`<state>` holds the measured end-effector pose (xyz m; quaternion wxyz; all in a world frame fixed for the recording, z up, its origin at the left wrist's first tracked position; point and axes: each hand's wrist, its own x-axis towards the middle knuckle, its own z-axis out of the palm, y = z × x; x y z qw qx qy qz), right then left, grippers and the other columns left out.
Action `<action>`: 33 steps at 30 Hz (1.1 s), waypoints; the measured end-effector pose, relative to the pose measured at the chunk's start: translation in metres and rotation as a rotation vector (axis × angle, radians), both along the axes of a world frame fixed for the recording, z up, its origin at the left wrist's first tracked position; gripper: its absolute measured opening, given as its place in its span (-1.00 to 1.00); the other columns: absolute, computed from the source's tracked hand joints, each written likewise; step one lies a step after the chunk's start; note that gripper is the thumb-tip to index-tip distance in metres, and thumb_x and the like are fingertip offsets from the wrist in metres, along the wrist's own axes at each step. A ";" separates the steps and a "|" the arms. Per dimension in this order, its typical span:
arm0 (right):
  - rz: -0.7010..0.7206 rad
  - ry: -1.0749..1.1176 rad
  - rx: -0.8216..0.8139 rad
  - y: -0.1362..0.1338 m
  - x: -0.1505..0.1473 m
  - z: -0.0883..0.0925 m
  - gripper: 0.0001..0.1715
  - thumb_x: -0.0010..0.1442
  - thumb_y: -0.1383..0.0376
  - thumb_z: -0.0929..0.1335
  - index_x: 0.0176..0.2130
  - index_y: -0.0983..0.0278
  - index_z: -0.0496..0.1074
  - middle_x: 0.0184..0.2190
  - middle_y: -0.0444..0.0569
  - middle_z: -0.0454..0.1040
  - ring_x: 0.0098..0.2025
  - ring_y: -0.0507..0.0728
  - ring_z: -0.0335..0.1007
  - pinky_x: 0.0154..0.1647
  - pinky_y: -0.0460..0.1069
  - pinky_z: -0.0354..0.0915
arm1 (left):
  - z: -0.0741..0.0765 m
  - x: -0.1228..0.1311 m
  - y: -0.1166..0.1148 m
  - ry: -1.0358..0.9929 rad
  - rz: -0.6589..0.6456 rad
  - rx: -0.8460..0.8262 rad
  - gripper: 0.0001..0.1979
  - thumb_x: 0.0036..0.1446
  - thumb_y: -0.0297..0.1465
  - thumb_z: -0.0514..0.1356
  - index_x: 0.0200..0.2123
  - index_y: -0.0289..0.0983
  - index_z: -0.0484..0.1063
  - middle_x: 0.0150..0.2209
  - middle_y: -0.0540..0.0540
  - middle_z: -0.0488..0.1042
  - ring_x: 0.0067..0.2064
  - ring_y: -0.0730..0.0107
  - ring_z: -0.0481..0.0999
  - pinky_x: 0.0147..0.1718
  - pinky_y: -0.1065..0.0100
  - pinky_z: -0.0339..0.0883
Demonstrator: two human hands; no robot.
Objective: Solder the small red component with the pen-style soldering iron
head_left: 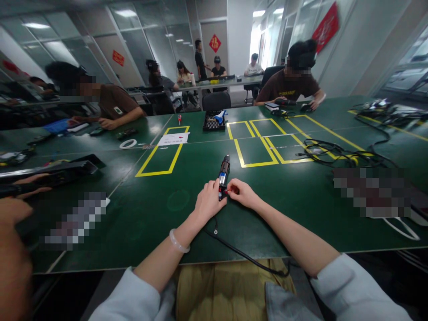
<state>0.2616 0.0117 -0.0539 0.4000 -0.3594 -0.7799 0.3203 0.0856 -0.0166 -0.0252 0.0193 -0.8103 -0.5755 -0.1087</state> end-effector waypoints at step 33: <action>0.098 0.021 -0.100 -0.008 0.000 0.009 -0.75 0.20 0.26 0.33 -0.13 0.31 0.44 -0.30 -0.07 0.49 -0.37 0.02 0.34 -0.30 -0.08 0.28 | 0.003 -0.012 0.003 0.063 0.026 0.021 -0.38 0.21 -0.09 0.02 0.28 -0.19 0.06 -0.04 -0.22 0.31 -0.05 0.13 0.35 -0.12 0.22 0.20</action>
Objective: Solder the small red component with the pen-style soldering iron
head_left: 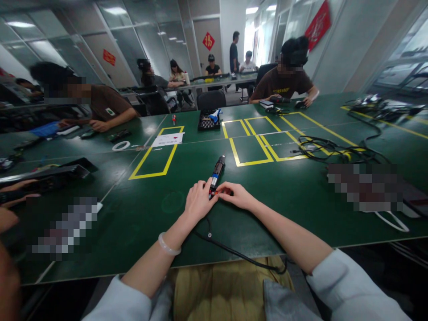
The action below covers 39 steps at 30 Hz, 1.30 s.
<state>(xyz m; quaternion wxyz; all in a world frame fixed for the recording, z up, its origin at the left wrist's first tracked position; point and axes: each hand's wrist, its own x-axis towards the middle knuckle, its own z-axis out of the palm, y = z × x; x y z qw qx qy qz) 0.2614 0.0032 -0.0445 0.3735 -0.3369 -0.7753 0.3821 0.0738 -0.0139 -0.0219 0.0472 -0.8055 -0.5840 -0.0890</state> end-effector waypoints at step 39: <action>-0.005 -0.105 -0.036 0.002 0.003 -0.002 -0.83 0.18 0.32 0.32 -0.22 0.30 0.48 -0.41 -0.10 0.46 -0.39 0.03 0.35 -0.34 -0.08 0.24 | 0.044 -0.218 0.039 0.212 0.634 -0.025 -0.58 0.25 -0.15 -0.13 -0.11 -0.31 0.33 -0.17 -0.23 0.47 -0.17 0.10 0.48 -0.28 0.22 0.31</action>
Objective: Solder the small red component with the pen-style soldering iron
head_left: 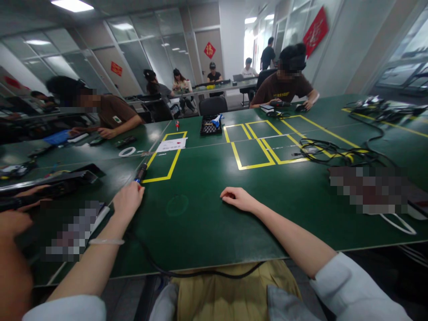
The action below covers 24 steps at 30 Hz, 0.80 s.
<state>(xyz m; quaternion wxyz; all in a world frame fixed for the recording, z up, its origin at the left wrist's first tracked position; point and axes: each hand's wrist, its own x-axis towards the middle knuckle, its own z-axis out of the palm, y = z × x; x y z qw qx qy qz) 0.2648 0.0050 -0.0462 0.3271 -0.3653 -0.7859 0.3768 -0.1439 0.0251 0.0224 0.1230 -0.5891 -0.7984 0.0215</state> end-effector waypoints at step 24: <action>0.017 0.193 -0.086 0.004 -0.005 -0.008 -0.72 0.17 0.14 0.37 -0.26 0.31 0.36 -0.46 -0.13 0.42 -0.45 -0.01 0.27 -0.40 -0.11 0.21 | -0.066 0.213 -0.019 -1.505 -0.789 -0.326 -0.46 0.22 -0.12 0.06 0.13 -0.37 0.22 -0.44 -0.01 0.38 -0.45 0.49 0.38 -0.44 0.41 0.27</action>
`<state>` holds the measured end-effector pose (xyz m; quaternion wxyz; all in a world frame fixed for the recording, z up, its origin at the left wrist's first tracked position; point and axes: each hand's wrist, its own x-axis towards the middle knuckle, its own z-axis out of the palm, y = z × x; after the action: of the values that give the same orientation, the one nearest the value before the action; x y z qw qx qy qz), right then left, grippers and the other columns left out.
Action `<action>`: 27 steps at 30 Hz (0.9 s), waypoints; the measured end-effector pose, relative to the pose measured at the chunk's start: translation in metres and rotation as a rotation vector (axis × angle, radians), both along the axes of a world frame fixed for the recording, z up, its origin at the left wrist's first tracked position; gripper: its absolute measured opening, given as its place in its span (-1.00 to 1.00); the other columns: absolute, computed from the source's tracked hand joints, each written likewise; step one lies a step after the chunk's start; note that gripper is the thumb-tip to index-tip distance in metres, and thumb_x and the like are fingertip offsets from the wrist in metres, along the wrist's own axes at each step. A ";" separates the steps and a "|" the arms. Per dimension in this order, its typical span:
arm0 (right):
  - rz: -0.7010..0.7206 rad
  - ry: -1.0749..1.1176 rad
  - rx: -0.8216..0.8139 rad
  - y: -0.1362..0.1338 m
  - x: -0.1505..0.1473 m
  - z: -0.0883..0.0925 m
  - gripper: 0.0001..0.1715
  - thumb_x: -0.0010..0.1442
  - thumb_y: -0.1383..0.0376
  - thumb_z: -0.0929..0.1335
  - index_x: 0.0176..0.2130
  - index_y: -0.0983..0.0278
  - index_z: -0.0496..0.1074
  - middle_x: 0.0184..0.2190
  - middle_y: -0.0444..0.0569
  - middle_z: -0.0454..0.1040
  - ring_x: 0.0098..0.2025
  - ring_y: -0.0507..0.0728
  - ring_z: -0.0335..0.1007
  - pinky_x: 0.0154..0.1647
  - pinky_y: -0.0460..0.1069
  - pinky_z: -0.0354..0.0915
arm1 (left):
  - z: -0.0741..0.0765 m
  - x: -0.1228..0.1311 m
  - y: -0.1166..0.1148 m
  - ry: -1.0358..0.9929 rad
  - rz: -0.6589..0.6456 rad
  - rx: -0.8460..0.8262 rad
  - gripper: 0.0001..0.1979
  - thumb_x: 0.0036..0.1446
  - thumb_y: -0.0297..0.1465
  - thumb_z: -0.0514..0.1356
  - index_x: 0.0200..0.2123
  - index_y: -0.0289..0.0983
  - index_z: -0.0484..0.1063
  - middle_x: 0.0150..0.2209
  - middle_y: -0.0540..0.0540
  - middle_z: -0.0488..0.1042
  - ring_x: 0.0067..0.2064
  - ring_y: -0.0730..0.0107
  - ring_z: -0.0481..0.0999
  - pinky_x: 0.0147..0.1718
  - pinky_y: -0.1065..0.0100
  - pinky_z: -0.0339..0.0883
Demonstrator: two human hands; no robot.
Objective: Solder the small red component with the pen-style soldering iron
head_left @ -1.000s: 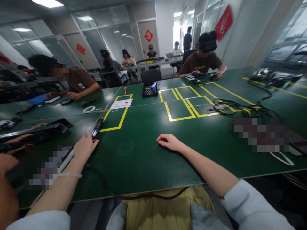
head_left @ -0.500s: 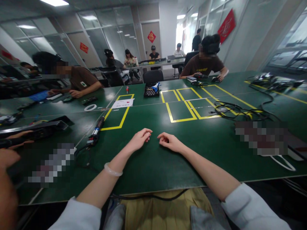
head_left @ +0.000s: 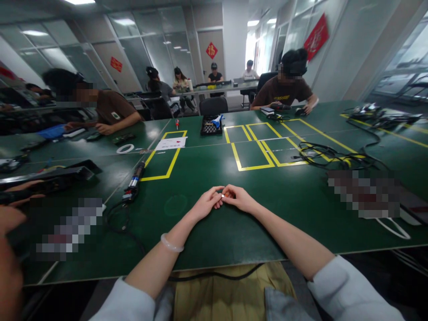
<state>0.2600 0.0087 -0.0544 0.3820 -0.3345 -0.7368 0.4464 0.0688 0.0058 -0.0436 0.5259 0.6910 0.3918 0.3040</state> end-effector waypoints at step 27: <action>-0.045 -0.039 0.032 0.001 0.003 0.000 -0.75 0.13 0.20 0.38 -0.23 0.29 0.32 -0.47 -0.17 0.37 -0.48 -0.02 0.26 -0.44 -0.11 0.20 | -0.001 0.001 0.001 0.011 0.017 -0.062 -0.65 0.13 -0.13 0.18 -0.22 -0.32 0.33 -0.41 -0.01 0.42 -0.42 0.52 0.39 -0.39 0.43 0.29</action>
<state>0.2631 0.0098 -0.0547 0.3831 -0.3535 -0.7434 0.4191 0.0694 0.0068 -0.0446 0.5424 0.6728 0.4095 0.2924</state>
